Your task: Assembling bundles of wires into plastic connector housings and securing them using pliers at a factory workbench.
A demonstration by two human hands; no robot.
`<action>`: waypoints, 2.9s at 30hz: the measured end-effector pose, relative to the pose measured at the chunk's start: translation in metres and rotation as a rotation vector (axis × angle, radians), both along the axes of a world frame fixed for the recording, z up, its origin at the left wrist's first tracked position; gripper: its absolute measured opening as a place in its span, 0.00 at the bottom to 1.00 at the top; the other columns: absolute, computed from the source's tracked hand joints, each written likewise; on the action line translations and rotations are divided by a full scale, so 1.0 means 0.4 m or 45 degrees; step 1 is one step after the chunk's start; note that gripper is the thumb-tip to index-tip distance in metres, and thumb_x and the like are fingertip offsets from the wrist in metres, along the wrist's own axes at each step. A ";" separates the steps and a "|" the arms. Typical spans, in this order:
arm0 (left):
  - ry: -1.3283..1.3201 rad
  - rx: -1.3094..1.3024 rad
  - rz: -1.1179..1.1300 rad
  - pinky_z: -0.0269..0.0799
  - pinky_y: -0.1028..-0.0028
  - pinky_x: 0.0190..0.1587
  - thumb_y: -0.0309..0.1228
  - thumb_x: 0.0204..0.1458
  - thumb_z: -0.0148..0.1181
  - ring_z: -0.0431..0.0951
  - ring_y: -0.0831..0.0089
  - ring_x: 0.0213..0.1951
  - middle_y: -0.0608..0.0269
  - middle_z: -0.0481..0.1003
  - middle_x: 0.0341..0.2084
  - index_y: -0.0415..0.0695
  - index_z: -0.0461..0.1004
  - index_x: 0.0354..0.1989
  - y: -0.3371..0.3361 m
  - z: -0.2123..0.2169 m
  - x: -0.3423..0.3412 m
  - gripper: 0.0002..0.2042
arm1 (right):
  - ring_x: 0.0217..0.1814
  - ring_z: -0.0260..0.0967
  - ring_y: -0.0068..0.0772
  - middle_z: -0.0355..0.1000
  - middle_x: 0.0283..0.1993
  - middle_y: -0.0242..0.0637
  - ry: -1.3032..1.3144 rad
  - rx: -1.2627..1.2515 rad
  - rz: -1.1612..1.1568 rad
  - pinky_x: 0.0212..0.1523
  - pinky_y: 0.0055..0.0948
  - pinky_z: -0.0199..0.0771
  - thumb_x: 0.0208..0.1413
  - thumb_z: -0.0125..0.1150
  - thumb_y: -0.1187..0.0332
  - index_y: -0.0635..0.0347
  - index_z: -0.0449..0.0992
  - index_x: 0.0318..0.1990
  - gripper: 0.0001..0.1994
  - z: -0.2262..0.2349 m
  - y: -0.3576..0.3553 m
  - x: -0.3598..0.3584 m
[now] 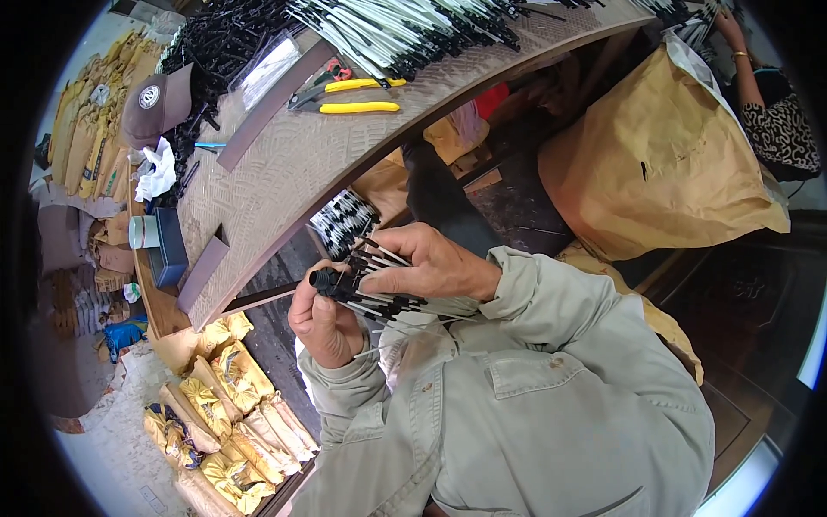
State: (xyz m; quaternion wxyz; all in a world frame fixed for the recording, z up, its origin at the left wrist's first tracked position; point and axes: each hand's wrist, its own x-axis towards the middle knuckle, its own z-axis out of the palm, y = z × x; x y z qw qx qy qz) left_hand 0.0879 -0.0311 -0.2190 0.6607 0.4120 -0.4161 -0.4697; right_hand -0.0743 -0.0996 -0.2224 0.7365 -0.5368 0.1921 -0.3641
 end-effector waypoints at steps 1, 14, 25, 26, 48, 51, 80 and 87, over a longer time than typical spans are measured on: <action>0.017 0.020 0.030 0.65 0.71 0.49 0.35 0.48 0.60 0.72 0.67 0.41 0.51 0.73 0.38 0.29 0.69 0.45 0.001 -0.001 0.000 0.21 | 0.29 0.59 0.17 0.64 0.26 0.26 0.030 -0.089 -0.016 0.31 0.21 0.61 0.48 0.62 0.72 0.63 0.69 0.30 0.07 0.001 -0.002 -0.001; 0.043 0.060 -0.120 0.65 0.73 0.47 0.36 0.47 0.62 0.72 0.70 0.40 0.53 0.73 0.37 0.31 0.70 0.42 0.000 0.004 0.020 0.20 | 0.29 0.64 0.17 0.70 0.29 0.31 0.051 -0.451 -0.103 0.28 0.21 0.64 0.48 0.62 0.72 0.67 0.71 0.44 0.16 -0.027 0.000 0.008; -0.001 0.011 -0.328 0.65 0.74 0.42 0.35 0.45 0.61 0.71 0.71 0.34 0.55 0.72 0.32 0.31 0.73 0.37 -0.006 0.013 0.041 0.17 | 0.41 0.64 0.21 0.67 0.45 0.36 -0.049 0.350 0.405 0.43 0.24 0.63 0.43 0.62 0.69 0.61 0.71 0.35 0.12 -0.033 0.002 0.009; -0.032 -0.008 -0.331 0.65 0.74 0.42 0.35 0.45 0.61 0.71 0.71 0.34 0.54 0.73 0.32 0.31 0.73 0.36 -0.005 0.014 0.042 0.17 | 0.48 0.62 0.25 0.67 0.45 0.37 -0.072 0.321 0.391 0.49 0.27 0.60 0.42 0.62 0.66 0.60 0.70 0.35 0.13 -0.033 0.005 0.013; -0.134 -0.156 -0.417 0.52 0.57 0.58 0.40 0.44 0.63 0.72 0.67 0.38 0.57 0.75 0.32 0.40 0.76 0.37 -0.007 -0.004 0.059 0.17 | 0.39 0.62 0.19 0.67 0.36 0.30 -0.173 0.356 0.517 0.40 0.20 0.61 0.42 0.66 0.68 0.64 0.72 0.33 0.13 -0.036 0.018 0.000; -0.250 -0.245 -0.566 0.52 0.60 0.56 0.42 0.44 0.63 0.69 0.66 0.40 0.59 0.75 0.32 0.41 0.78 0.35 -0.028 0.008 0.068 0.17 | 0.38 0.63 0.18 0.68 0.34 0.30 -0.144 0.444 0.679 0.38 0.20 0.62 0.42 0.67 0.68 0.67 0.73 0.35 0.14 -0.025 0.006 -0.007; -0.647 0.053 0.327 0.34 0.54 0.62 0.31 0.51 0.52 0.66 0.61 0.54 0.56 0.75 0.39 0.34 0.71 0.43 -0.006 0.040 -0.017 0.15 | 0.36 0.63 0.26 0.67 0.36 0.37 0.102 -0.387 -0.310 0.35 0.24 0.63 0.41 0.65 0.77 0.66 0.69 0.33 0.11 -0.024 0.030 0.025; -0.587 0.027 0.356 0.38 0.57 0.61 0.29 0.51 0.51 0.69 0.65 0.48 0.55 0.74 0.39 0.33 0.70 0.43 -0.006 0.032 -0.016 0.14 | 0.28 0.64 0.30 0.67 0.29 0.38 0.129 -0.602 -0.539 0.29 0.26 0.63 0.42 0.63 0.78 0.68 0.70 0.32 0.09 -0.028 0.028 0.052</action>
